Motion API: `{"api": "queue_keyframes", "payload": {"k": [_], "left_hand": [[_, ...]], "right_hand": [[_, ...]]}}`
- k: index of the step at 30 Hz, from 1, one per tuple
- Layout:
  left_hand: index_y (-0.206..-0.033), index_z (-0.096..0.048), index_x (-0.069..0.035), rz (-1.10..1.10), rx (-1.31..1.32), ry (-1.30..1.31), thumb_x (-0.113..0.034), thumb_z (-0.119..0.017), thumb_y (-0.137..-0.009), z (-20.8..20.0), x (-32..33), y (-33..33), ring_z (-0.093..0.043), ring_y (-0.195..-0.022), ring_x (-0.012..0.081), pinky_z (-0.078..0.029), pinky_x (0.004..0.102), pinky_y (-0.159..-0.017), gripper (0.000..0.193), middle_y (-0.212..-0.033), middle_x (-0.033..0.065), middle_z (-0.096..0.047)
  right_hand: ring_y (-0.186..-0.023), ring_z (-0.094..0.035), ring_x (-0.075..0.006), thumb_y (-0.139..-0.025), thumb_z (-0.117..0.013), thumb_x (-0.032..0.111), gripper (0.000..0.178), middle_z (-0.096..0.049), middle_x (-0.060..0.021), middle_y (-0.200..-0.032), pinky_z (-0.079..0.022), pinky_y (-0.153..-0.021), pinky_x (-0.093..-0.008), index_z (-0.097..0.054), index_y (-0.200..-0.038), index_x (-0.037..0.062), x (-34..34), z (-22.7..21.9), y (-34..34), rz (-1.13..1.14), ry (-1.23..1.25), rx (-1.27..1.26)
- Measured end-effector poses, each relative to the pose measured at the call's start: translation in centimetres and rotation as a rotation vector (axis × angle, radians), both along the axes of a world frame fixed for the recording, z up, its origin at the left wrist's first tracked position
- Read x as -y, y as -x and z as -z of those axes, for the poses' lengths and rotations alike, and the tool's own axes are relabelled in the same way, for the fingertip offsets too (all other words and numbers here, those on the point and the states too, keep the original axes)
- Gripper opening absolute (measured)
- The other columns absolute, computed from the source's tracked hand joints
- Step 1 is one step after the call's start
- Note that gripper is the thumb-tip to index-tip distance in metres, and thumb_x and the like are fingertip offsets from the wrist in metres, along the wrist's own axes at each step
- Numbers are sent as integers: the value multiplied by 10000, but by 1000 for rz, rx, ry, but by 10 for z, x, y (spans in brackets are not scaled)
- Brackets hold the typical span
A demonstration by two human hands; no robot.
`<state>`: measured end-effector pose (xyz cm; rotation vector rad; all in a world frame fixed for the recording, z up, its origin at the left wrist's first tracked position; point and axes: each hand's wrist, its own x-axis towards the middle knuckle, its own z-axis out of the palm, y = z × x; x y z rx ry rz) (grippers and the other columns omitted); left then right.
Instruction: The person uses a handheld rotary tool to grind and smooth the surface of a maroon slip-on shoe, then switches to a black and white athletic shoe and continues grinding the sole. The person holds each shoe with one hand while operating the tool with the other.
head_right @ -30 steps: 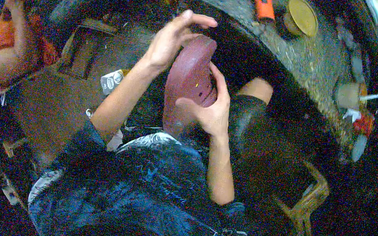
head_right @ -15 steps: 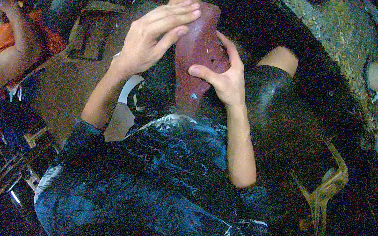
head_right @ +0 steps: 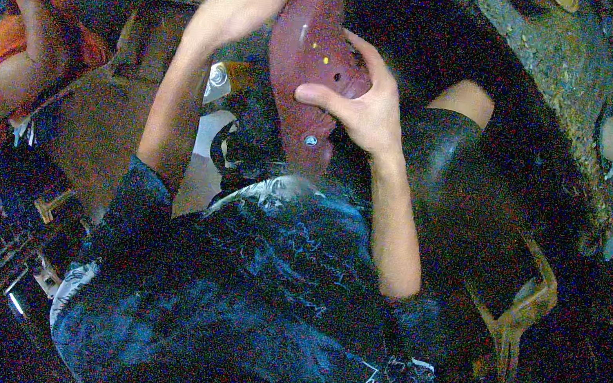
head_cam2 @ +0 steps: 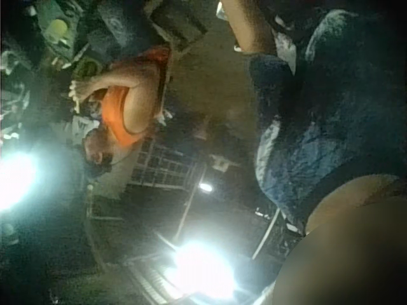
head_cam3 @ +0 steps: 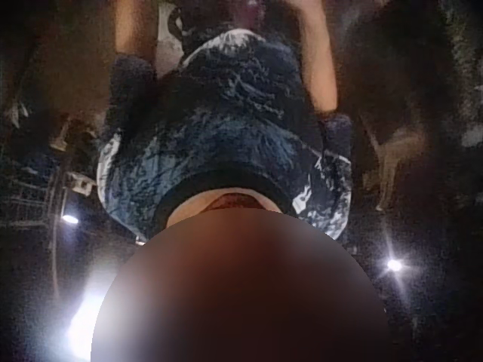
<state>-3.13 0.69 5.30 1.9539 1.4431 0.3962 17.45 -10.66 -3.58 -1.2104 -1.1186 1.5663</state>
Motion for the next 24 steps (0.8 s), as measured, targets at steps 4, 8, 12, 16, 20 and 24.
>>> {"api": "queue_keyframes", "payload": {"k": [4, 8, 12, 16, 20, 24], "left_hand": [[-1589, -516, 55, 226, -78, -371, -578, -621, -1066, 25, 60, -25, -474, -1508, 554, -403, 560, -1263, 827, -1628, 402, -454], [-1720, -400, -91, 302, -16, -298, -562, -609, -1083, 33, 91, -13, -358, -1604, 544, -282, 555, -1346, 819, -1764, 314, -328], [-1708, -404, -47, 7, -182, -259, -529, -577, -1104, 35, 69, -9, -375, -1624, 474, -252, 594, -1349, 792, -1794, 203, -360], [-1692, -389, 34, 275, -238, -394, -542, -595, -1082, 36, 72, -17, -306, -1660, 463, -230, 591, -1359, 864, -1782, 241, -368], [-1585, -516, 48, 452, -93, -268, -508, -719, -1011, 29, 134, -20, -387, -1621, 409, -263, 572, -1356, 825, -1669, 263, -491], [-1113, -806, 0, 645, 378, -28, -452, -707, -1025, 11, 151, 12, -727, -1244, 355, -439, 576, -1246, 471, -1153, 177, -799]], "right_hand": [[-1227, -731, -253, -747, -1047, 266, 951, -767, -151, -1332, -568, -1102, -406, -595, -1525, -44, -1, 12, -13, 108, 205, -123], [-1195, -746, -252, -765, -1038, 263, 923, -772, -151, -1324, -573, -1095, -417, -603, -1520, -40, 11, 16, -23, 127, 293, -221], [-1178, -753, -261, -774, -1036, 273, 892, -777, -152, -1309, -571, -1087, -401, -623, -1496, -48, 13, 12, -18, 104, 298, -242], [-1166, -754, -263, -825, -998, 350, 820, -780, -148, -1290, -567, -1075, -404, -655, -1454, -50, 6, 16, -17, 193, 374, -219], [-1157, -752, -265, -886, -944, 406, 721, -783, -151, -1282, -562, -1062, -424, -695, -1398, -36, 0, 34, -33, 274, 543, -322], [-1170, -749, -253, -928, -904, 406, 617, -798, -127, -1272, -558, -1067, -439, -730, -1364, 6, 13, 41, -52, 321, 614, -506]]}}
